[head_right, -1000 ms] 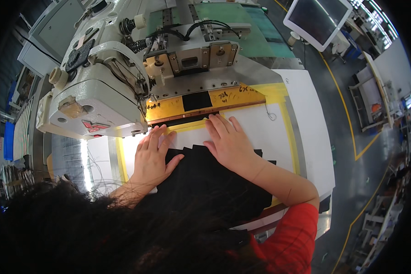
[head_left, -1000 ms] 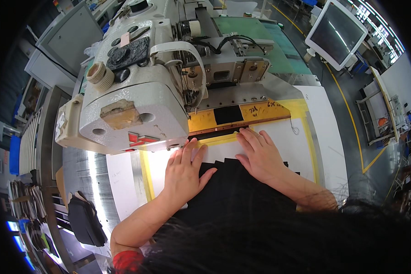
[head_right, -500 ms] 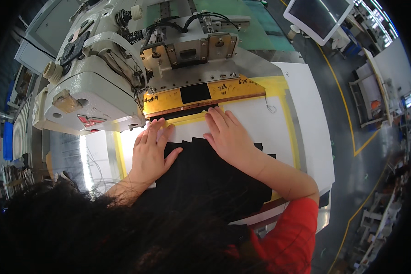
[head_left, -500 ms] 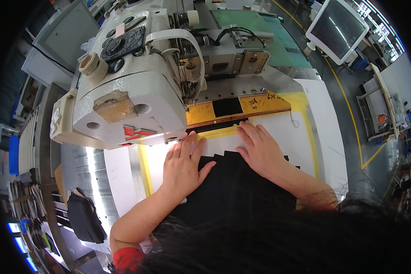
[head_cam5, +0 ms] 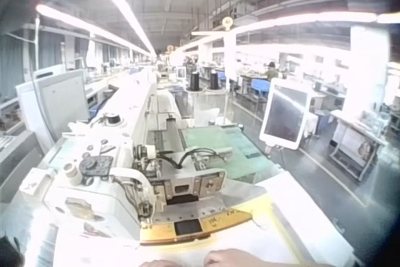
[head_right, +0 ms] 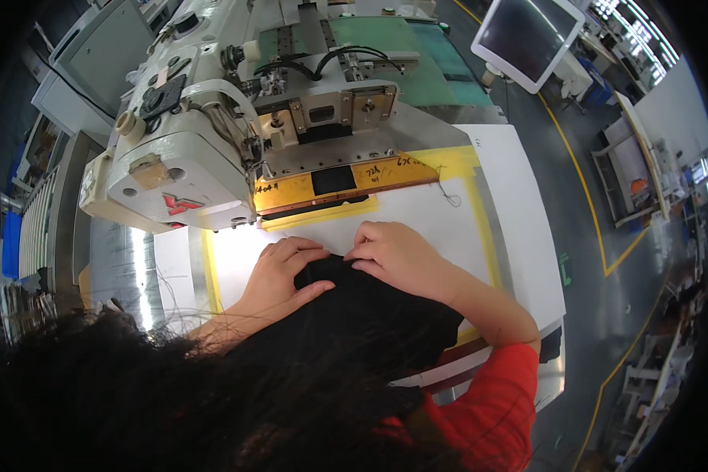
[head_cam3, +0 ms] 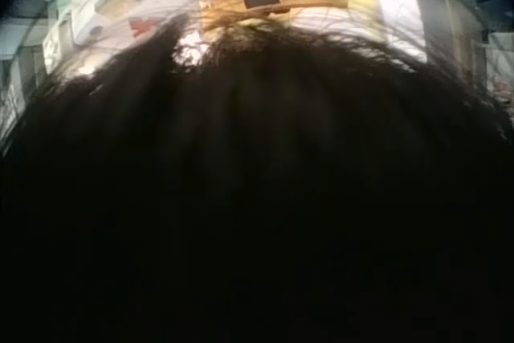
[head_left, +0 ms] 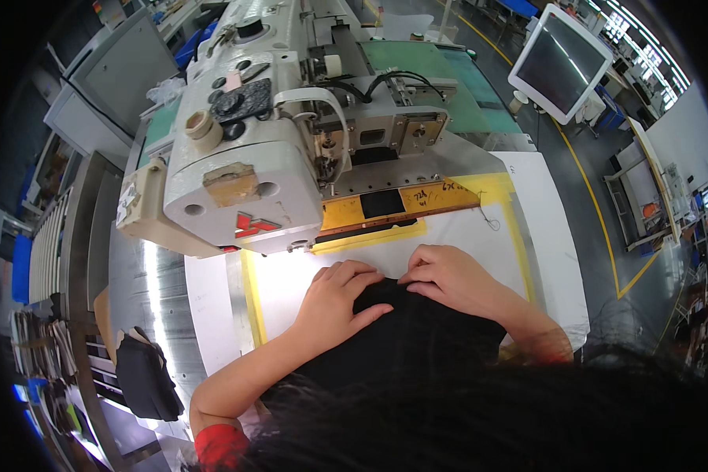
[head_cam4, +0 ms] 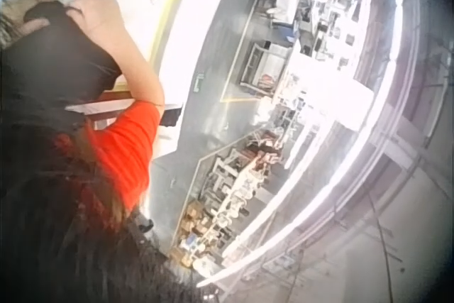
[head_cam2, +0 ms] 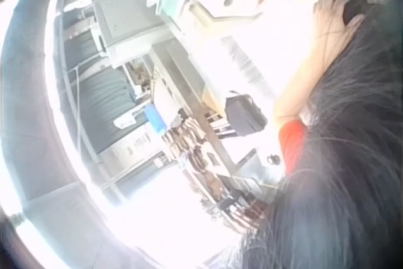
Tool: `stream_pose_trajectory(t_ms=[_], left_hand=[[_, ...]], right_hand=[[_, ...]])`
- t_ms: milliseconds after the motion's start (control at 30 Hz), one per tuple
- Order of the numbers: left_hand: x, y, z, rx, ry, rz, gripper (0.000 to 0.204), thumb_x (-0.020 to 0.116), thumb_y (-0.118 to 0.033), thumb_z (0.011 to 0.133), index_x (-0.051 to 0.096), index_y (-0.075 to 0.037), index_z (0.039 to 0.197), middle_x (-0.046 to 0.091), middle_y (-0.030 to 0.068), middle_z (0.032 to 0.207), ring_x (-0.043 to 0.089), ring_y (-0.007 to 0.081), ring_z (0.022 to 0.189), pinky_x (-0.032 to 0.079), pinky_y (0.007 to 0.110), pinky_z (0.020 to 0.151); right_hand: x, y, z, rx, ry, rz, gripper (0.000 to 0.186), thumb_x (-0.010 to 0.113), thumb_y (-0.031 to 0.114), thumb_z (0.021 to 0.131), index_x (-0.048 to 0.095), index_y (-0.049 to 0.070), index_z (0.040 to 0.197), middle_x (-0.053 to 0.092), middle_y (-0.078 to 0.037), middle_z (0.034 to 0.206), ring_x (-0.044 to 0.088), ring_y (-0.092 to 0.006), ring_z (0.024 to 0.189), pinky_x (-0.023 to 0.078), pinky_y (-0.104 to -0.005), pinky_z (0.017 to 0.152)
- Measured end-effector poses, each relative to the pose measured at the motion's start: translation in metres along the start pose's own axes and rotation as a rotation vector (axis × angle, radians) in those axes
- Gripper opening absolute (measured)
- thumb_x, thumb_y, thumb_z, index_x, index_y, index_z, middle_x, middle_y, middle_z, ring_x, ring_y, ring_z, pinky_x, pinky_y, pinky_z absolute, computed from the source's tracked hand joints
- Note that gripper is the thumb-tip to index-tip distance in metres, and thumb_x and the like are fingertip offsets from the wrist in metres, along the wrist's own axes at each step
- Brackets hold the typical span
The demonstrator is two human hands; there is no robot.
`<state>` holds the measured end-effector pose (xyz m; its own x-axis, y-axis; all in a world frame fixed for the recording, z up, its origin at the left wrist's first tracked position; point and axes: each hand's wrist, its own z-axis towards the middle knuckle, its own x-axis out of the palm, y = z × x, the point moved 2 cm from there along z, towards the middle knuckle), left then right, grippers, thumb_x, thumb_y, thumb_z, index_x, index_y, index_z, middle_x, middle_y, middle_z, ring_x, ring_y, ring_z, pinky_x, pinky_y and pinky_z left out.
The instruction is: Sewing pieces of black material using an industrial sewing machine.
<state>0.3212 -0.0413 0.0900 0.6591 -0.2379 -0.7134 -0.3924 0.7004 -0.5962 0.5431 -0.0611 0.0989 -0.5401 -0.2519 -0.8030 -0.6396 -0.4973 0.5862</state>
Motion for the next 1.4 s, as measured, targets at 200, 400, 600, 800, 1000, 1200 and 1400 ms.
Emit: stream_pose_trajectory(t_ms=[200, 400, 600, 800, 1000, 1200, 1400], left_hand=[[-0.011, -0.009, -0.012, -0.405, 0.110, -0.219, 0.022, 0.071, -0.020, 0.085, 0.058, -0.003, 0.082, 0.061, 0.0114, 0.078, 0.060, 0.0327, 0.070, 0.047, 0.041, 0.062], [-0.024, 0.016, -0.027, -0.458, -0.006, 0.045, 0.021, 0.072, -0.017, 0.083, 0.056, -0.005, 0.082, 0.060, 0.0082, 0.076, 0.060, 0.0290, 0.066, 0.046, 0.038, 0.056], [-0.026, 0.020, -0.022, -0.125, -0.125, 0.271, 0.022, 0.074, -0.018, 0.081, 0.061, -0.006, 0.094, 0.064, 0.0072, 0.098, 0.064, 0.0258, 0.088, 0.049, 0.037, 0.071], [-0.010, 0.032, -0.028, -0.175, -0.028, 0.437, 0.039, 0.071, -0.027, 0.084, 0.063, -0.008, 0.118, 0.058, 0.0079, 0.128, 0.059, 0.0272, 0.111, 0.047, 0.039, 0.090], [-0.008, 0.030, -0.029, -0.176, 0.015, 0.469, 0.048, 0.070, -0.032, 0.084, 0.059, -0.009, 0.126, 0.051, 0.0104, 0.136, 0.054, 0.0316, 0.118, 0.043, 0.042, 0.096], [-0.006, 0.035, -0.027, -0.189, 0.028, 0.439, 0.054, 0.071, -0.036, 0.082, 0.058, -0.009, 0.127, 0.051, 0.0121, 0.136, 0.055, 0.0327, 0.115, 0.043, 0.042, 0.096], [-0.006, 0.034, -0.026, -0.130, 0.000, 0.505, 0.058, 0.071, -0.039, 0.081, 0.058, -0.007, 0.127, 0.052, 0.0134, 0.135, 0.057, 0.0325, 0.112, 0.044, 0.042, 0.092]], right_hand=[[-0.007, 0.018, 0.014, 0.129, -0.079, 0.119, 0.015, 0.069, 0.013, 0.086, 0.071, 0.004, 0.098, 0.062, -0.009, 0.093, 0.062, -0.0250, 0.086, 0.049, -0.0334, 0.076], [0.027, -0.007, 0.059, 0.071, -0.116, 0.110, 0.012, 0.070, 0.014, 0.085, 0.070, 0.005, 0.092, 0.063, -0.008, 0.087, 0.063, -0.0251, 0.080, 0.050, -0.0347, 0.071], [0.045, -0.006, 0.094, 0.089, -0.190, 0.055, 0.012, 0.072, 0.016, 0.081, 0.067, 0.007, 0.087, 0.063, -0.005, 0.080, 0.064, -0.0247, 0.074, 0.051, -0.0371, 0.066], [0.043, -0.015, 0.105, 0.185, -0.213, 0.075, 0.019, 0.075, 0.016, 0.076, 0.062, 0.008, 0.087, 0.063, -0.004, 0.075, 0.064, -0.0230, 0.071, 0.050, -0.0363, 0.063], [0.035, -0.010, 0.107, 0.239, -0.174, 0.031, 0.019, 0.076, 0.018, 0.076, 0.063, 0.008, 0.086, 0.064, -0.004, 0.075, 0.064, -0.0232, 0.070, 0.049, -0.0369, 0.062], [0.037, -0.018, 0.105, 0.178, -0.206, -0.095, 0.020, 0.075, 0.020, 0.077, 0.061, 0.008, 0.084, 0.064, -0.004, 0.075, 0.064, -0.0245, 0.071, 0.049, -0.0378, 0.061], [0.031, -0.026, 0.088, 0.070, -0.344, -0.053, 0.022, 0.078, 0.021, 0.077, 0.061, 0.009, 0.083, 0.058, -0.002, 0.072, 0.062, -0.0181, 0.067, 0.047, -0.0325, 0.057]])
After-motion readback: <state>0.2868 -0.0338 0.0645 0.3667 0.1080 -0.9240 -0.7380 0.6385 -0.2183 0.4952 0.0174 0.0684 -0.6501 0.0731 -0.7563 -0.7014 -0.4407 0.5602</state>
